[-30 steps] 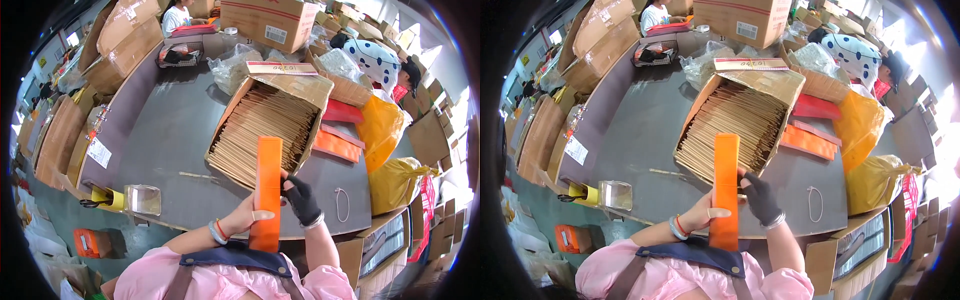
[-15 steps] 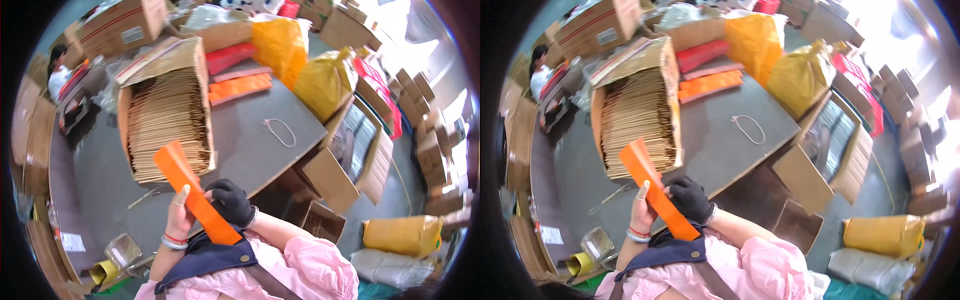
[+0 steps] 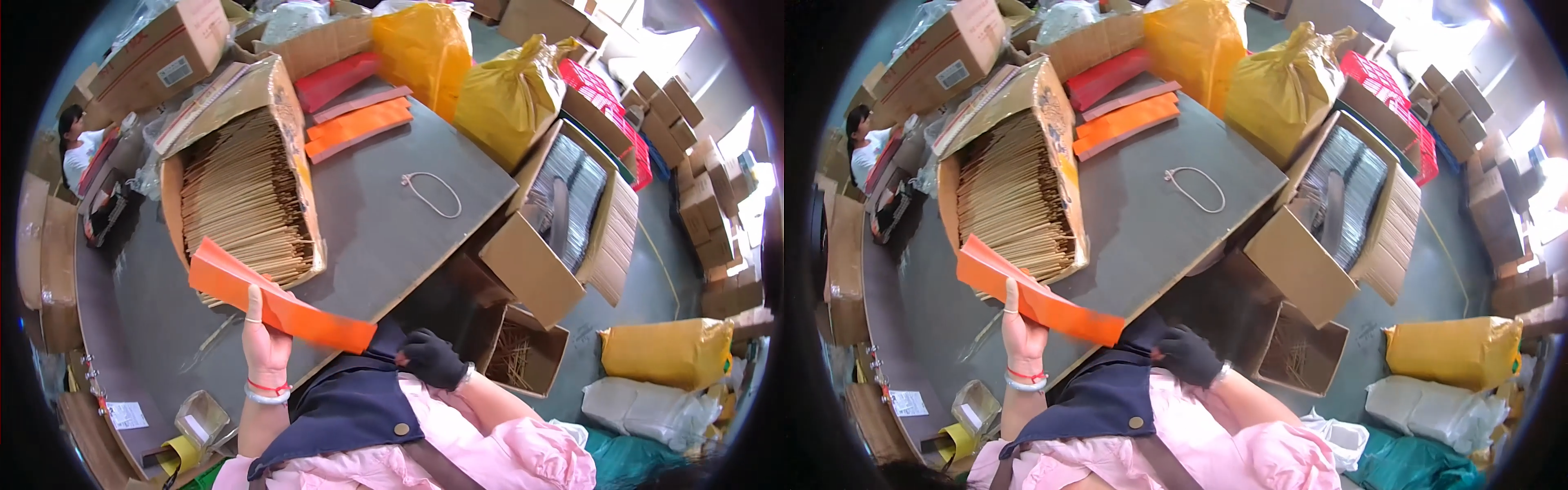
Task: Inserting wooden sticks into orange paper sleeves and bundling them.
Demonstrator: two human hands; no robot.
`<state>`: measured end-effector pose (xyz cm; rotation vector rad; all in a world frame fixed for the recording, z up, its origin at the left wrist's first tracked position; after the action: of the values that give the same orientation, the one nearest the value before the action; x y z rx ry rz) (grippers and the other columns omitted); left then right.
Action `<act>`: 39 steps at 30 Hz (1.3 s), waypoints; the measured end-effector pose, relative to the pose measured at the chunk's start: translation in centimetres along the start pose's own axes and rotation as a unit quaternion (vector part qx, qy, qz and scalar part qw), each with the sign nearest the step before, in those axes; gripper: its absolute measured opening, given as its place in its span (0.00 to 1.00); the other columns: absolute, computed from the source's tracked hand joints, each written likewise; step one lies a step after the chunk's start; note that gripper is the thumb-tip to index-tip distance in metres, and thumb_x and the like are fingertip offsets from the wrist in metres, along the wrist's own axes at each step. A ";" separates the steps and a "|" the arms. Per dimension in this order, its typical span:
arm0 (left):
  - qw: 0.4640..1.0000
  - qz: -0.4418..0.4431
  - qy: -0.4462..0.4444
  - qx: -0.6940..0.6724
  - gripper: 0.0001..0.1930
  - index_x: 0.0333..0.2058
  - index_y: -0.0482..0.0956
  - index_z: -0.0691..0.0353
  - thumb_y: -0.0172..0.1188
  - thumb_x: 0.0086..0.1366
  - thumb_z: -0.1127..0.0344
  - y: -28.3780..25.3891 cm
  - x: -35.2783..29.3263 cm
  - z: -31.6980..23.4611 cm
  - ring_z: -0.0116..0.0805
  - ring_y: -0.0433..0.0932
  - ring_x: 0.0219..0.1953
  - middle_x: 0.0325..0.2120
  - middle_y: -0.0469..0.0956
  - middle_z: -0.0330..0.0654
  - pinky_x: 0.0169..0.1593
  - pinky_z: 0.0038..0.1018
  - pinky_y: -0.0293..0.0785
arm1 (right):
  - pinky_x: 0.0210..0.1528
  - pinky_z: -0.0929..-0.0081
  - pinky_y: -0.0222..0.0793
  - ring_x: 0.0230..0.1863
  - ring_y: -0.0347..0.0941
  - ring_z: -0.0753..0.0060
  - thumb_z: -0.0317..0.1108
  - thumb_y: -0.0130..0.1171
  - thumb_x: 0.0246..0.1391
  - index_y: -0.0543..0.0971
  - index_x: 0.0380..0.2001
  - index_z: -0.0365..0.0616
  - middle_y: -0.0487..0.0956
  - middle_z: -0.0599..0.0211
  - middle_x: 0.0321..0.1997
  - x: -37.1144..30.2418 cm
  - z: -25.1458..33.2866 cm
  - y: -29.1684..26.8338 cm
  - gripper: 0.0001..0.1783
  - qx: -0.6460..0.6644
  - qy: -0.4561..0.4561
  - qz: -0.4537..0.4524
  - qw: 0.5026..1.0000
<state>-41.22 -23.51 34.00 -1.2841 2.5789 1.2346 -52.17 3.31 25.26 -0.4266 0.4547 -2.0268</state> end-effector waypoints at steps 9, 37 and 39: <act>0.977 -0.071 0.114 -0.164 0.23 0.52 0.71 0.56 0.62 0.65 0.50 -5.7 -1.0 -2.4 0.36 0.76 0.42 0.38 0.76 0.37 0.51 0.40 0.74 | 0.57 0.61 0.71 0.53 0.77 0.53 0.43 0.57 0.55 0.79 0.52 0.46 0.81 0.56 0.51 -18.0 -19.3 -6.8 0.23 -0.342 0.443 -0.059 0.826; 0.892 -0.275 -0.038 0.357 0.24 0.52 0.77 0.65 0.71 0.58 0.63 -21.2 -20.3 -3.4 0.30 0.78 0.45 0.45 0.78 0.42 0.50 0.30 0.75 | 0.41 0.65 0.80 0.40 0.80 0.62 0.33 0.61 0.57 0.72 0.53 0.31 0.80 0.52 0.47 19.2 8.1 24.5 0.23 0.328 0.288 0.432 0.790; 0.804 -0.275 0.118 0.514 0.26 0.52 0.76 0.64 0.72 0.56 0.63 -19.5 -19.8 -5.8 0.35 0.77 0.47 0.46 0.77 0.44 0.51 0.31 0.74 | 0.39 0.69 0.79 0.41 0.80 0.65 0.35 0.62 0.57 0.72 0.52 0.30 0.80 0.55 0.43 19.1 8.7 24.6 0.24 0.270 0.251 0.456 0.810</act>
<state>-13.02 -20.85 31.93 -1.6558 2.0738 -0.4292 -38.41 -25.88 23.01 0.6156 0.2803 -1.1840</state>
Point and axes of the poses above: each hand's wrist, its own x-axis towards the middle knuckle, its own y-axis out of the palm, z = x × y, the point moved 3 cm from there along x, towards the middle knuckle
